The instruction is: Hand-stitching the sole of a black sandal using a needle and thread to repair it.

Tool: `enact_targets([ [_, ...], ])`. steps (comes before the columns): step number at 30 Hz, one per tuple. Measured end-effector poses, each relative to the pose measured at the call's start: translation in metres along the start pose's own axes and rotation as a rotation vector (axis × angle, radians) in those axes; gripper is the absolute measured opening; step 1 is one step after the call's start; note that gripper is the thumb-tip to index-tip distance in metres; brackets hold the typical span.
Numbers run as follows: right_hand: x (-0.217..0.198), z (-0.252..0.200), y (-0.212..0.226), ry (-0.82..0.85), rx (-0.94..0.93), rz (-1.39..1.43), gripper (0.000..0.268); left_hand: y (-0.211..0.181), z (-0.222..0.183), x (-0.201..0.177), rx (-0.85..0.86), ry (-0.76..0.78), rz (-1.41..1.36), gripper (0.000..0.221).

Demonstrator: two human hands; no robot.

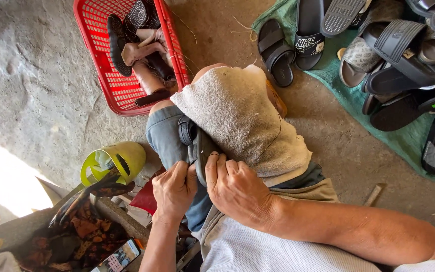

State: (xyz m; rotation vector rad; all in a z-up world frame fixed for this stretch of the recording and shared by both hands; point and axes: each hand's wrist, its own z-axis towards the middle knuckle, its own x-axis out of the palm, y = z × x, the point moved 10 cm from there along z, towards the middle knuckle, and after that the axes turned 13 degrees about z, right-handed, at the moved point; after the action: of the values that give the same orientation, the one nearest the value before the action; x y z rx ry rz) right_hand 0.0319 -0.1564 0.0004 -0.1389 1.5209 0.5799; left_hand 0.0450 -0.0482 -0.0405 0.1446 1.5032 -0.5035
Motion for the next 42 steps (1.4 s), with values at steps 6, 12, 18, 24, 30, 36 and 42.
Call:
enact_targets([
  [6, -0.002, 0.000, -0.001, 0.011, -0.031, -0.003, 0.032, 0.001, -0.003, 0.000, -0.041, -0.044, 0.017, 0.048],
  [12, -0.003, 0.000, -0.004, 0.027, -0.059, 0.013, 0.032, 0.000, -0.002, 0.000, -0.044, -0.016, 0.015, 0.051],
  [18, -0.002, -0.001, -0.011, 0.038, -0.055, 0.061, 0.036, -0.001, 0.003, -0.001, -0.046, 0.032, 0.054, 0.053],
  [24, -0.002, 0.000, -0.027, 0.062, -0.034, 0.213, 0.039, -0.009, 0.019, -0.015, 0.039, 0.488, -0.153, 0.027],
  [30, 0.008, -0.002, -0.032, 0.145, -0.017, 0.306, 0.038, -0.007, 0.038, -0.040, 0.292, 0.306, -0.238, 0.043],
  [36, 0.003, 0.001, -0.038, 0.124, -0.043, 0.216, 0.030, -0.003, 0.075, -0.011, 0.152, 0.573, -0.636, 0.036],
  [42, 0.014, -0.001, -0.040, 0.130, -0.023, 0.224, 0.037, -0.013, 0.071, -0.017, 0.181, 0.419, -0.486, 0.038],
])
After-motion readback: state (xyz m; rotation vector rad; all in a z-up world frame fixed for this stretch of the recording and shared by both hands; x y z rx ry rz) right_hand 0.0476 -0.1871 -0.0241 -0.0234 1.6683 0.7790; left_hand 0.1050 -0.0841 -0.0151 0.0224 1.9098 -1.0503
